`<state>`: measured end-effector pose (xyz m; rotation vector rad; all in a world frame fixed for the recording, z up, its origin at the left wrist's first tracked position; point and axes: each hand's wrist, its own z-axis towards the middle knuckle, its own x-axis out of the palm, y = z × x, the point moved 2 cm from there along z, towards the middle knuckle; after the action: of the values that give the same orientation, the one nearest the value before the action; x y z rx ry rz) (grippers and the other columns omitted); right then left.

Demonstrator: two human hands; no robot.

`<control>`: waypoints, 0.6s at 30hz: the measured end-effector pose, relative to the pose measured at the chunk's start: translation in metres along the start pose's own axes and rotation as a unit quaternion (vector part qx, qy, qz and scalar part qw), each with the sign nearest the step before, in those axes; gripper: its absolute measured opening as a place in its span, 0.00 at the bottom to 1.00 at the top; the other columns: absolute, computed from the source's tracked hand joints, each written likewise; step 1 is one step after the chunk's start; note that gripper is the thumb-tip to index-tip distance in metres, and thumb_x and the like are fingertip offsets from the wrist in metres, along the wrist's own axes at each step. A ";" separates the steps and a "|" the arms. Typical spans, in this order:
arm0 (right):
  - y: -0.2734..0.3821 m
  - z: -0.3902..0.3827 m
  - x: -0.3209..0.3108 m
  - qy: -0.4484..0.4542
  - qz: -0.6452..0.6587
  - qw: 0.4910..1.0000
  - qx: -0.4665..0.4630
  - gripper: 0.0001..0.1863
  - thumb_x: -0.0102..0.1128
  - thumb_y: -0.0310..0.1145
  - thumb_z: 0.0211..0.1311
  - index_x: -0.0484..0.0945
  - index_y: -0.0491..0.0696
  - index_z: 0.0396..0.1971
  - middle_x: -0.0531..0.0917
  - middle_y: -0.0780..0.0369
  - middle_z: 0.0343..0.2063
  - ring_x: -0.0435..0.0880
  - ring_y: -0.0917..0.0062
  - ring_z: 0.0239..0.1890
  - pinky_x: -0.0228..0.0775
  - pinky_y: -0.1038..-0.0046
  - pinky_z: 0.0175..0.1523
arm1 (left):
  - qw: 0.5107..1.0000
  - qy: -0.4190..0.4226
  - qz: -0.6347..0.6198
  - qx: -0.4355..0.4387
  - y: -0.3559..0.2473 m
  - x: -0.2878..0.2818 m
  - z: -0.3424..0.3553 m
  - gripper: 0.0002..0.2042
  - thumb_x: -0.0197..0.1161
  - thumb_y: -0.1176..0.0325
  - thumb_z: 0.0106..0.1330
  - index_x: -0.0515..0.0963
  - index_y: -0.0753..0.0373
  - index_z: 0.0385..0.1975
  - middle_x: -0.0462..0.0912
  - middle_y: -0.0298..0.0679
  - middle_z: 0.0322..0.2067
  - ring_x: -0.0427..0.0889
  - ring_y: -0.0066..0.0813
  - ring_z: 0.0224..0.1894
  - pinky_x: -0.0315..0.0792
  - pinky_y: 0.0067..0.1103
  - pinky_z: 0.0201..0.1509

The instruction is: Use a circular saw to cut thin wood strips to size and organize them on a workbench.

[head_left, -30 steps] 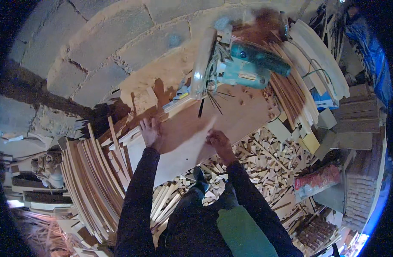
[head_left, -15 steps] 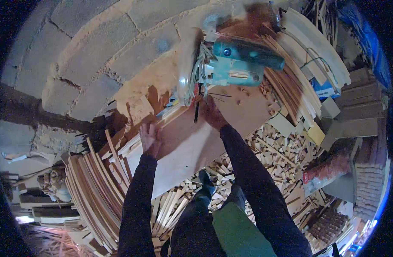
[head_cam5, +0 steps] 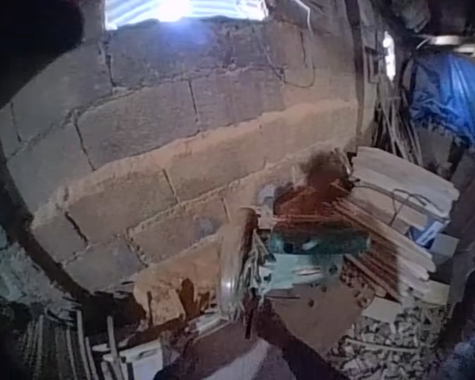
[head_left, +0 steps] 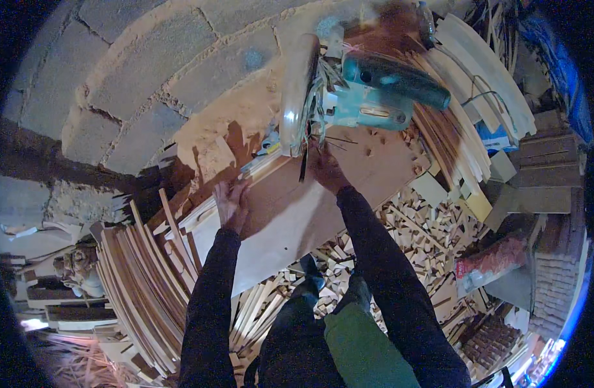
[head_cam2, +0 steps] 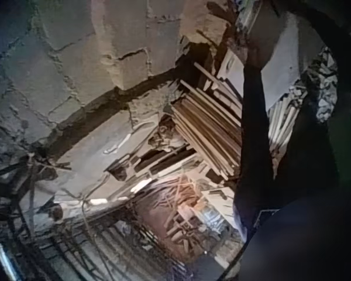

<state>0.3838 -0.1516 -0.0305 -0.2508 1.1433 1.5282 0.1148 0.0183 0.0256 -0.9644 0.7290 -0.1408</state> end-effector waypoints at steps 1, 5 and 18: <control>0.000 0.001 0.000 0.000 0.038 0.999 0.017 0.22 0.47 0.25 0.72 0.63 0.30 0.61 0.73 0.37 0.58 0.73 0.43 0.63 0.67 0.54 0.70 | 0.986 0.009 0.149 0.079 -0.001 -0.001 0.000 0.13 0.66 0.65 0.68 0.83 0.47 0.52 0.76 0.48 0.47 0.74 0.52 0.50 0.68 0.46 0.55; 0.007 0.009 0.001 -0.004 0.028 0.999 0.023 0.22 0.46 0.27 0.71 0.62 0.30 0.59 0.74 0.35 0.54 0.76 0.38 0.58 0.69 0.51 0.68 | 0.979 0.081 0.188 0.014 0.006 -0.004 -0.003 0.14 0.65 0.62 0.69 0.84 0.57 0.52 0.71 0.42 0.63 0.69 0.45 0.66 0.60 0.39 0.73; -0.025 -0.009 0.015 0.122 0.261 0.937 0.199 0.21 0.52 0.35 0.76 0.66 0.43 0.63 0.73 0.50 0.56 0.71 0.56 0.61 0.64 0.55 0.67 | 0.976 -0.125 0.178 -0.008 -0.008 -0.036 -0.097 0.34 0.59 0.62 0.71 0.59 0.63 0.75 0.57 0.57 0.73 0.58 0.58 0.74 0.53 0.41 0.79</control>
<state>0.3964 -0.1522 -0.0580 0.1609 1.7906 1.6995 0.0288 -0.0387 0.0155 -0.8334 0.6597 0.2968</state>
